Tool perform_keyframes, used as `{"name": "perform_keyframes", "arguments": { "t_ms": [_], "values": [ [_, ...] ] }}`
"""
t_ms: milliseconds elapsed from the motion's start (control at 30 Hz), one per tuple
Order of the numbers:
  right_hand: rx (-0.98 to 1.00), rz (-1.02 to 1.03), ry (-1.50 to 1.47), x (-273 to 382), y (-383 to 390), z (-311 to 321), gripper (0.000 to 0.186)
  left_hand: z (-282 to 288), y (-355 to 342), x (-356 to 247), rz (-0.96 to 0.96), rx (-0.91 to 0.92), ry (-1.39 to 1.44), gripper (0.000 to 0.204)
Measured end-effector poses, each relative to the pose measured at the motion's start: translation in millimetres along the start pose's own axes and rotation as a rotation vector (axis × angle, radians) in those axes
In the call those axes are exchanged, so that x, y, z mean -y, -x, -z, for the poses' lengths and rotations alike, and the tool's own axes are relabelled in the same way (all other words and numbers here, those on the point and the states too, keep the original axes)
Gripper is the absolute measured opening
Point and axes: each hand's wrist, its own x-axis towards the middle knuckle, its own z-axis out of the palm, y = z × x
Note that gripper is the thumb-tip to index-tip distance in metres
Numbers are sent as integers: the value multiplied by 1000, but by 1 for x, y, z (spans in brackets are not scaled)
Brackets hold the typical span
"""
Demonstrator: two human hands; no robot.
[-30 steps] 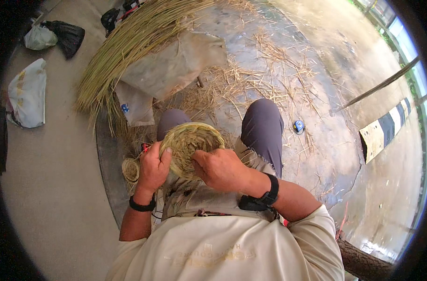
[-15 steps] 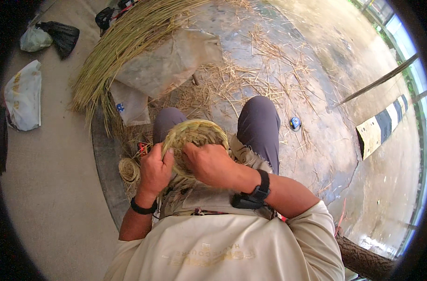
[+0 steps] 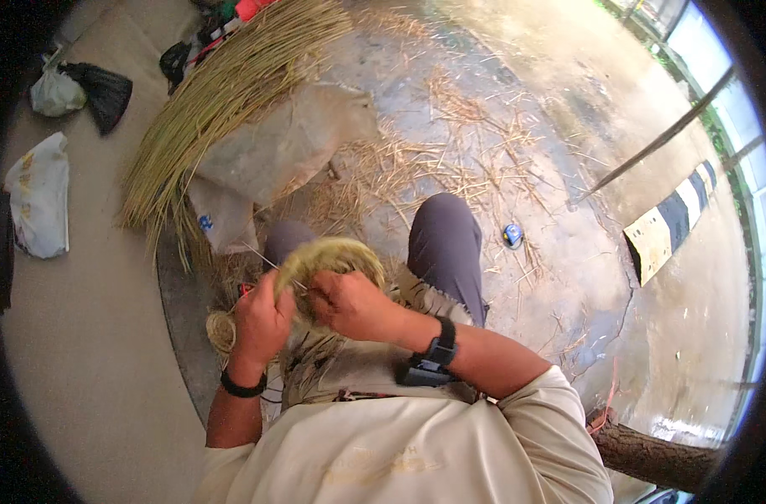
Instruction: The recorder is weaving a small basket out of straw or dried grass, using a needle to secure the coils.
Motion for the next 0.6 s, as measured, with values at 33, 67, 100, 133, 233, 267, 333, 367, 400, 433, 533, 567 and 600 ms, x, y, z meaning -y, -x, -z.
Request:
{"name": "perform_keyframes", "arguments": {
  "t_ms": [33,67,100,133,233,267,333,367,400,433,533,567,600],
  "values": [
    [-29,36,40,1,-1,-1,14,-2,0,-3,-45,-3,4,35],
    [-61,72,80,1,-2,1,14,-3,0,-3,-92,-5,6,35],
    [-9,82,135,0,-1,6,16,-4,-1,-3,-140,-6,9,35],
    [-38,94,220,3,5,12,15,-1,-2,-1,-148,11,-42,35],
    [-256,264,379,33,10,34,17,9,-7,2,-196,43,-162,33],
    [-231,249,440,36,3,42,17,10,-6,-1,-236,52,-172,32],
    [-183,218,564,41,-15,52,17,8,-6,-7,-312,89,-192,31],
    [-134,178,580,40,-19,49,17,6,-6,-11,-355,118,-205,30],
    [-84,136,599,36,-25,43,18,4,-8,-14,-399,145,-216,30],
    [-34,95,616,34,-30,40,18,4,-12,-18,-405,143,-214,29],
    [51,29,538,34,-41,40,20,6,-12,-23,-400,135,-218,31],
    [32,12,517,34,-43,39,20,6,-10,-23,-409,130,-220,33],
    [12,-6,495,35,-45,37,19,5,-9,-24,-419,126,-222,35]
  ]
}}
